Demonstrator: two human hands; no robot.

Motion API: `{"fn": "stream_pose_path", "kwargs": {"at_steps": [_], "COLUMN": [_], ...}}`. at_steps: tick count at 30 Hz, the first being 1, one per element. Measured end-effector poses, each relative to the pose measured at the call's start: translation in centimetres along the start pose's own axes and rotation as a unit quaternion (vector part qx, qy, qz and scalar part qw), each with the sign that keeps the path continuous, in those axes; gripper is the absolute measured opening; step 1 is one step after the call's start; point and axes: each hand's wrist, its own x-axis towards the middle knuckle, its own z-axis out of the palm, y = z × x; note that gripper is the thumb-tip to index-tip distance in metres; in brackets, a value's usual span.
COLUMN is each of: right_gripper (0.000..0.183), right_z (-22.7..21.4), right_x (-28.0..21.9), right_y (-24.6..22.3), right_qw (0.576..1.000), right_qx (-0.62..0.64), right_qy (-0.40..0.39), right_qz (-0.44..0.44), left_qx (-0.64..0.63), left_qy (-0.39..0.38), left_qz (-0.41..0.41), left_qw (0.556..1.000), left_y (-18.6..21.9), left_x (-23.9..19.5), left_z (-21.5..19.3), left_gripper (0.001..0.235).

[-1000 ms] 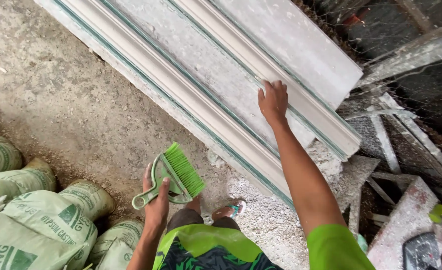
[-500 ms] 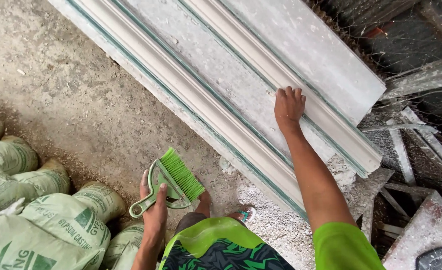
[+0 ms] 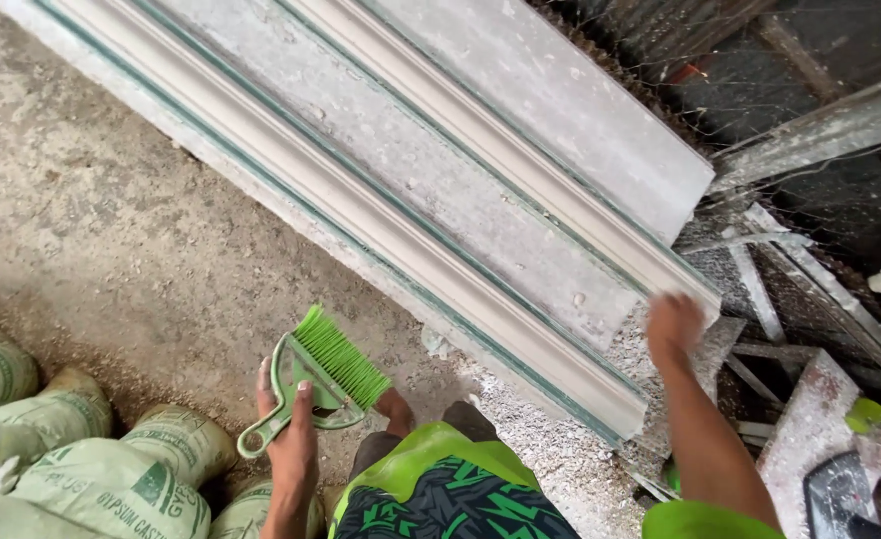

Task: Cleaning a decorative gypsum molding with a brush and mixing plaster paste in a bowl using a spatula and hands.

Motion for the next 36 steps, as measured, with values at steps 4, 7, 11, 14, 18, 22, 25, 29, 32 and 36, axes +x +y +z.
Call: {"fn": "stream_pose_path", "kwargs": {"at_steps": [4, 7, 11, 14, 18, 22, 25, 29, 32, 36], "right_gripper": [0.047, 0.034, 0.056, 0.046, 0.068, 0.047, 0.064, 0.046, 0.037, 0.067], "right_z": [3.8, 3.0, 2.8, 6.1, 9.6, 6.1, 8.3, 6.9, 4.9, -1.4], "right_x": [-6.6, -7.9, -7.2, -5.7, -6.4, -6.4, -4.8, -4.9, -3.9, -1.2], "right_y": [11.4, 11.2, 7.0, 7.9, 9.1, 9.7, 12.1, 13.0, 13.4, 13.1], "right_qw": [0.972, 0.951, 0.895, 0.909, 0.894, 0.649, 0.489, 0.437, 0.489, 0.456], "right_qx": [-0.018, 0.186, 0.366, 0.346, 0.383, 0.685, 0.789, 0.828, 0.784, 0.83], "right_qy": [-0.058, -0.04, -0.117, -0.113, -0.09, -0.086, -0.121, -0.071, -0.049, -0.096], "right_qz": [0.228, 0.243, 0.228, 0.202, 0.215, 0.321, 0.352, 0.346, 0.379, 0.307], "left_qx": [0.008, 0.066, 0.062, -0.019, 0.176, 0.082, 0.099, -0.02, 0.003, 0.317], "left_qy": [-0.001, -0.062, -0.12, -0.092, -0.294, -0.403, -0.407, -0.12, -0.051, -0.207], "left_qz": [-0.021, 0.106, 0.274, 0.32, -0.049, 0.129, 0.061, 0.403, 0.434, 0.123], "left_qw": [1.0, 0.99, 0.952, 0.943, 0.938, 0.902, 0.906, 0.907, 0.9, 0.917], "left_y": [2.6, 6.2, 11.8, 9.7, -6.7, -11.6, -11.7, -4.3, -11.5, -29.5], "left_x": [-0.1, 0.5, 4.3, 13.8, 15.0, -7.4, -1.1, 14.8, 22.1, 8.6], "left_z": [1.8, 5.8, 14.7, 23.8, 38.3, 45.5, 44.7, 40.0, 44.1, 63.1], "left_gripper": [0.08, 0.089, 0.079, 0.067, 0.067, 0.063, 0.071, 0.066, 0.075, 0.084]}}
